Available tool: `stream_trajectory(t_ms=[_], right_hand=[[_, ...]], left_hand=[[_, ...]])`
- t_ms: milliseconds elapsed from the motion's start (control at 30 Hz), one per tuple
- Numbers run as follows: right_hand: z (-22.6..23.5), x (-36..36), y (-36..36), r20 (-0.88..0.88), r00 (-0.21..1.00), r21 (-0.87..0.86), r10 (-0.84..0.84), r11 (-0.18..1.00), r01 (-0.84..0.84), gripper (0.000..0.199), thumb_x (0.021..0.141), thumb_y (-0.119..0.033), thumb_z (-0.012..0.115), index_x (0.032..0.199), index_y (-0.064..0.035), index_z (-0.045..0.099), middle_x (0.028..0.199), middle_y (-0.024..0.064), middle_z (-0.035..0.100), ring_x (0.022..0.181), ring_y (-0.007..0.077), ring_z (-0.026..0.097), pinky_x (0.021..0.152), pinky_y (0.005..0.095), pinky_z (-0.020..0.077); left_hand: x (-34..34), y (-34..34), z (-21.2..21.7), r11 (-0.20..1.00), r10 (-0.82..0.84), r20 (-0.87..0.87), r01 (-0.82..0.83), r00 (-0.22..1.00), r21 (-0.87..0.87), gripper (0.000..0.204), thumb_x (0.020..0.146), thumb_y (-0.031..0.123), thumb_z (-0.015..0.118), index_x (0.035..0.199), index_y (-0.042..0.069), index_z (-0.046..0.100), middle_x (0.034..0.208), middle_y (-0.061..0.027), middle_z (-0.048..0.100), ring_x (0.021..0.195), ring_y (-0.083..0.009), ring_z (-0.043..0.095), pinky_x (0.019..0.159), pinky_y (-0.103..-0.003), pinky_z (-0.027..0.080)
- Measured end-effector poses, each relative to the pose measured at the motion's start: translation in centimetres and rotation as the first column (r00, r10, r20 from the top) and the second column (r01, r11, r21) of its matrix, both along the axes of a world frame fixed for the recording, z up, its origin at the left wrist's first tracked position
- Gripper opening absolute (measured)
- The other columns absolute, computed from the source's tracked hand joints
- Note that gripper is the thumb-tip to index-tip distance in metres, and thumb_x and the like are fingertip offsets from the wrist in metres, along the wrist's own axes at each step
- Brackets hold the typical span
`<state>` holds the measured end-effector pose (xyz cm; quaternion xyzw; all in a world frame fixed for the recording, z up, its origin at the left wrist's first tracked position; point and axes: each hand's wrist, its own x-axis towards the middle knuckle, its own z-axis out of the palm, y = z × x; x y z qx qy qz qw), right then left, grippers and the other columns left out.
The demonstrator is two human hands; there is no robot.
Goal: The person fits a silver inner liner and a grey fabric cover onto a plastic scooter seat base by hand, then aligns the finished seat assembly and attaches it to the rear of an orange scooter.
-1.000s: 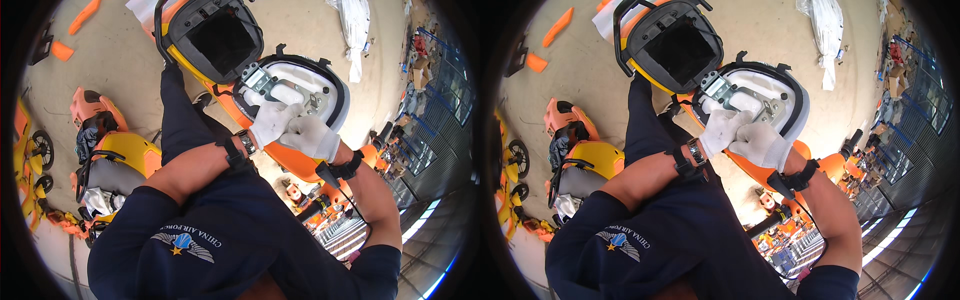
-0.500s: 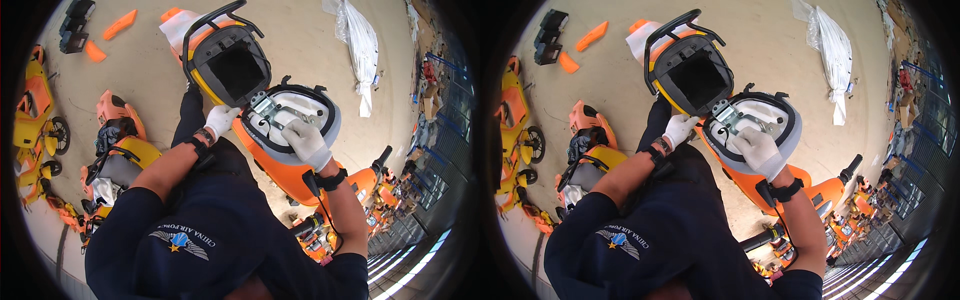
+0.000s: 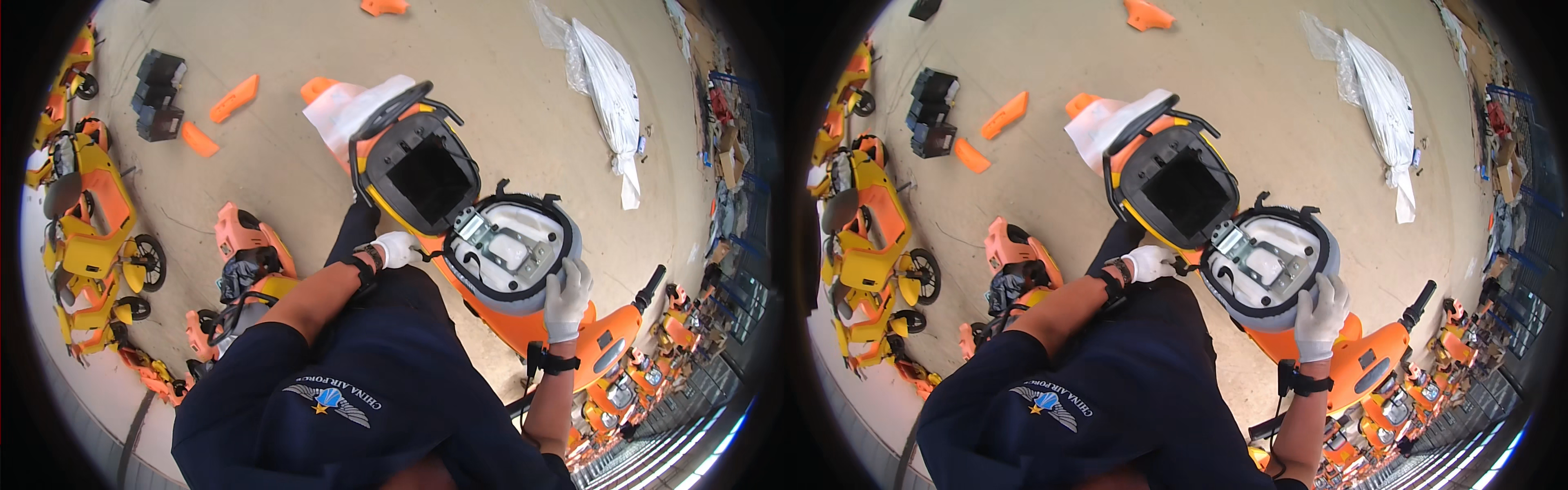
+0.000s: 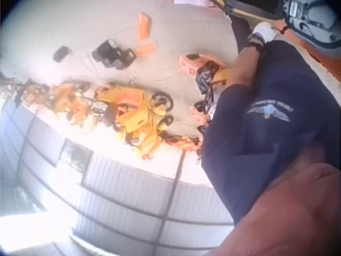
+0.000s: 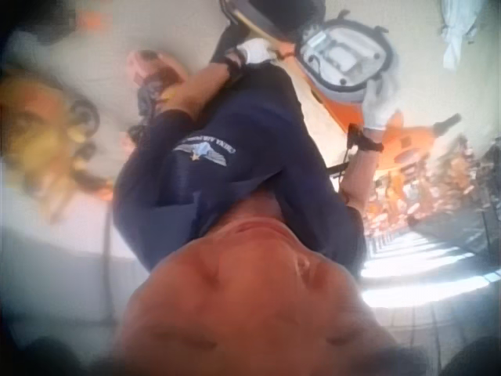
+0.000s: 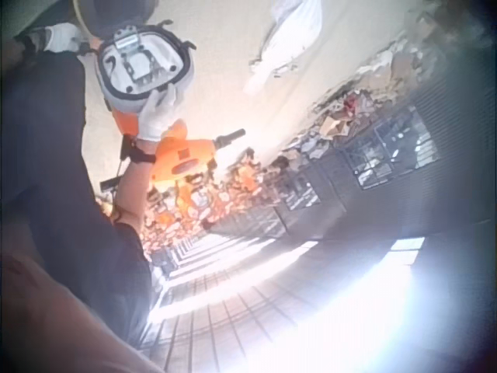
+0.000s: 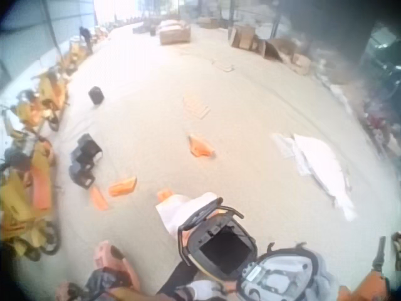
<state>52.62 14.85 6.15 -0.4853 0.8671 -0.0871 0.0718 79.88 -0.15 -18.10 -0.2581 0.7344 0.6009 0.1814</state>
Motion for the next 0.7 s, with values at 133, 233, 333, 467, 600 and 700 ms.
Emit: stream_trajectory(t_ms=[133,233,333,467,600,700], right_hand=[[-2.4,1.8,0.5,0.089,0.971,-0.073,-0.223,0.971,0.229,0.036,0.087,-0.006,0.054,0.123,-0.0036,0.058,0.137,0.0221,0.046,0.126,0.0389,0.045,0.106,0.0437,0.0372],[-3.6,2.0,0.4,0.086,0.969,-0.123,-0.234,0.962,0.243,0.035,0.09,-0.007,0.052,0.124,-0.0033,0.057,0.137,0.0224,0.046,0.126,0.0386,0.046,0.105,0.0437,0.0379],[-4.2,2.1,0.9,0.094,0.969,-0.224,-0.228,0.944,0.243,0.036,0.087,-0.005,0.054,0.123,-0.0034,0.058,0.136,0.0222,0.048,0.123,0.0408,0.046,0.104,0.0464,0.0378],[-4.6,2.9,-0.5,0.137,0.951,-0.324,-0.279,0.894,0.309,0.043,0.085,-0.005,0.059,0.127,-0.0014,0.054,0.135,0.0202,0.05,0.125,0.0389,0.046,0.106,0.0456,0.0368],[-4.2,3.3,-0.8,0.085,0.886,-0.256,-0.456,0.849,0.462,0.049,0.086,-0.012,0.062,0.133,-0.002,0.05,0.135,0.0209,0.05,0.127,0.039,0.045,0.108,0.0454,0.0357],[-3.9,4.3,-1.0,-0.006,0.738,-0.159,-0.675,0.729,0.666,0.046,0.092,-0.021,0.057,0.132,-0.0009,0.05,0.133,0.0233,0.052,0.125,0.0387,0.047,0.106,0.0438,0.0373]], left_hand=[[5.9,-6.3,0.5,0.983,0.167,0.011,-0.165,0.986,-0.08,0.034,0.084,0.031,0.064,0.102,0.003,0.069,0.096,-0.0182,0.069,0.094,-0.0351,0.065,0.084,-0.04,0.05],[11.6,-10.8,1.2,0.956,0.193,0.177,-0.144,0.965,-0.257,0.033,0.085,0.03,0.064,0.101,0.001,0.07,0.098,-0.0196,0.069,0.093,-0.0349,0.065,0.084,-0.039,0.051],[16.7,-13.9,-0.1,0.9,0.374,0.228,-0.294,0.899,-0.321,0.035,0.083,0.032,0.064,0.1,0.002,0.07,0.099,-0.019,0.07,0.093,-0.0352,0.065,0.084,-0.041,0.051],[18.3,-18.1,4.2,0.811,0.584,0.327,-0.534,0.743,-0.238,0.029,0.084,0.025,0.065,0.098,0.0,0.07,0.083,-0.0139,0.069,0.065,-0.0222,0.064,0.063,-0.034,0.052],[17.0,-23.5,4.8,0.684,0.724,0.262,-0.714,0.639,-0.147,0.019,0.084,0.017,0.067,0.091,0.0,0.07,0.065,-0.0039,0.06,0.05,-0.012,0.053,0.046,-0.028,0.043],[17.1,-29.4,3.2,0.735,0.669,0.24,-0.675,0.703,-0.072,0.019,0.083,0.016,0.067,0.093,0.0,0.07,0.068,-0.0036,0.061,0.049,-0.0101,0.052,0.043,-0.025,0.04]])
